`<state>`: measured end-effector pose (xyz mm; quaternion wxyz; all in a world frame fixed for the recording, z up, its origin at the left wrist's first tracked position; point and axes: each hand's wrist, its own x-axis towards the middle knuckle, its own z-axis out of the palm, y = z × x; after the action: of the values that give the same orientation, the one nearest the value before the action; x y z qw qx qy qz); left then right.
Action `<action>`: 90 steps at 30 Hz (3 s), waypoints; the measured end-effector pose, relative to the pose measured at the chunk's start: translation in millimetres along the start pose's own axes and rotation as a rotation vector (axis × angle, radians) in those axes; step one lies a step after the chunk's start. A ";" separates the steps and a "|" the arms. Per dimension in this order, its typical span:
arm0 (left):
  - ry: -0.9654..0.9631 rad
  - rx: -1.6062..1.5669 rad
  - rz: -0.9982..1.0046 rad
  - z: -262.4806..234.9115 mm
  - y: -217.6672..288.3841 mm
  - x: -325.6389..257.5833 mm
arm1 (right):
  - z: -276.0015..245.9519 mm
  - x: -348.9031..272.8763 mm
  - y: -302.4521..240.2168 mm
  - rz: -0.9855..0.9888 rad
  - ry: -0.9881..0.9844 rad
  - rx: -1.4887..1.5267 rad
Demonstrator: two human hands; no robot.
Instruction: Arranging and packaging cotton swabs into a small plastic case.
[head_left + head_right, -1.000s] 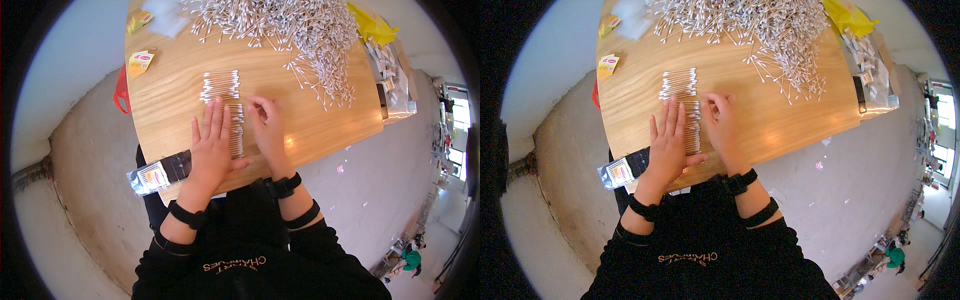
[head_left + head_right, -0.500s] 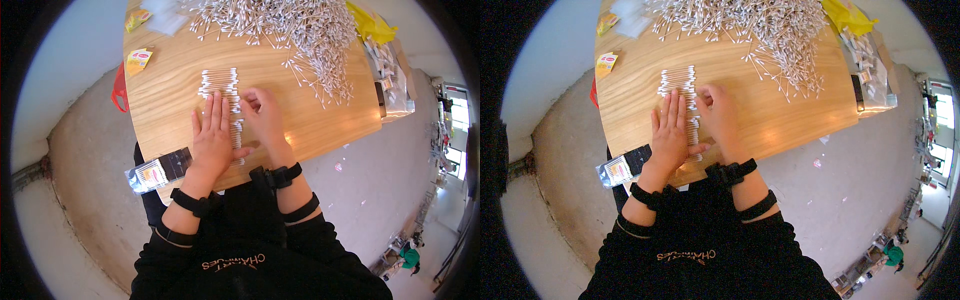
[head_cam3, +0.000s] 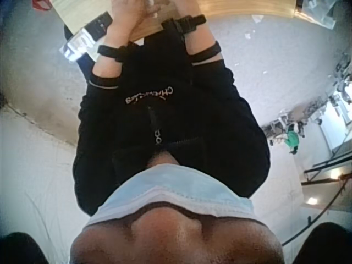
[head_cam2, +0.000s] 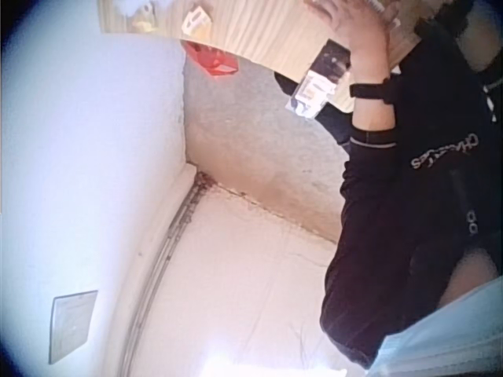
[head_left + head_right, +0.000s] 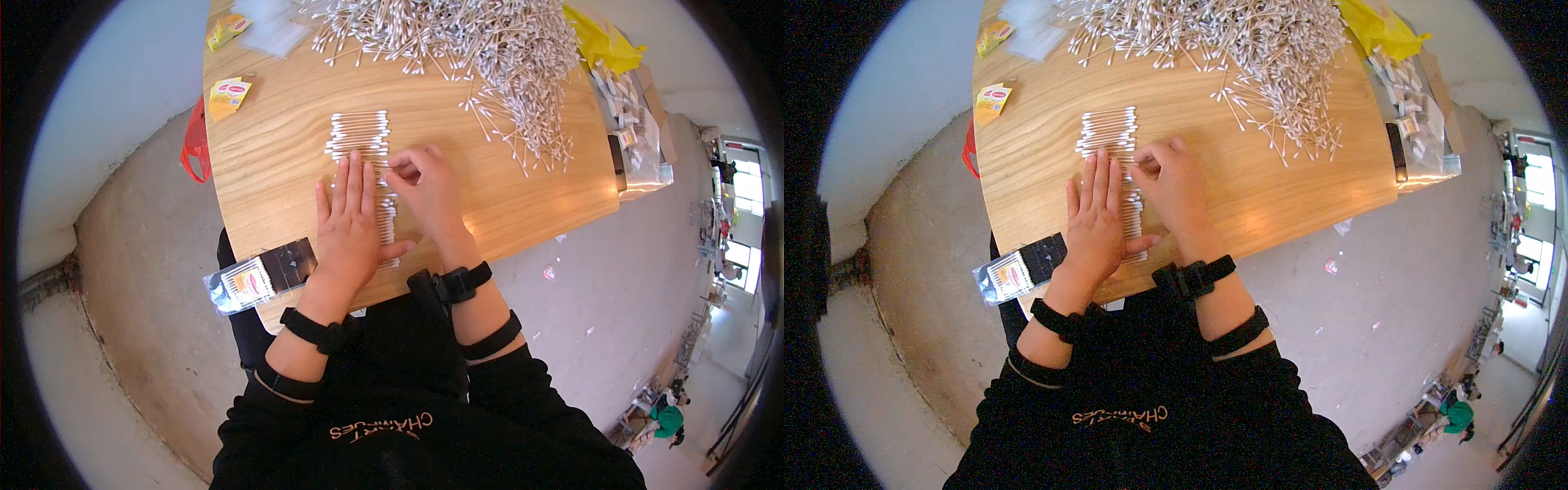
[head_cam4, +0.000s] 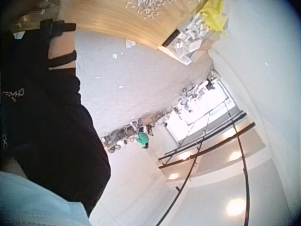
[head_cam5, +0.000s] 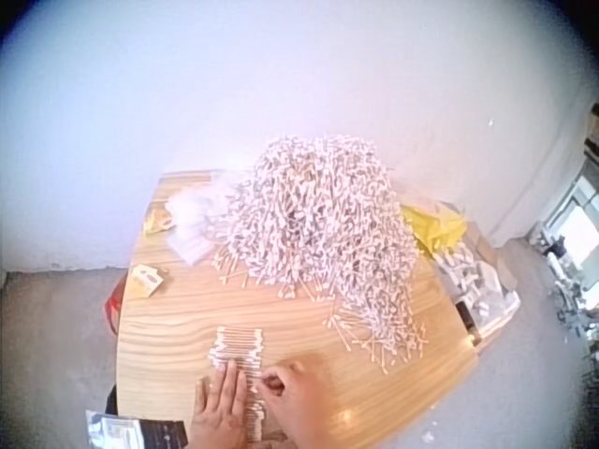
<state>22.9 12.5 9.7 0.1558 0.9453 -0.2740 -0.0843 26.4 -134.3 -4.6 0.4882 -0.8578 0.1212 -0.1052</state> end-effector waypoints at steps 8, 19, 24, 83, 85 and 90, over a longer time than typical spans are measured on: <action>-0.023 0.023 -0.014 -1.1 3.1 0.5 | 3.3 2.5 4.3 0.011 0.023 -0.067; 0.041 -0.093 -0.025 -13.0 -3.8 -7.0 | -6.0 -9.4 7.4 -0.051 -0.042 0.106; -0.018 -0.038 -0.063 -8.2 -9.3 -19.4 | -0.2 -9.1 4.0 -0.081 -0.055 0.031; 0.055 -0.043 -0.141 -14.1 -29.9 -19.7 | 10.3 -25.3 3.7 0.070 0.203 0.386; 0.038 -0.050 -0.138 -12.6 -31.7 -15.2 | 19.2 -24.5 -2.3 0.074 0.189 0.370; -0.004 -0.069 -0.017 -6.9 -26.8 -11.9 | 36.7 -21.2 -3.6 -0.071 0.062 0.318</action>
<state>27.8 42.2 7.9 0.1871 0.9414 -0.2633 -0.0968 17.6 -96.1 -21.2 0.6098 -0.7698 0.0878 -0.1666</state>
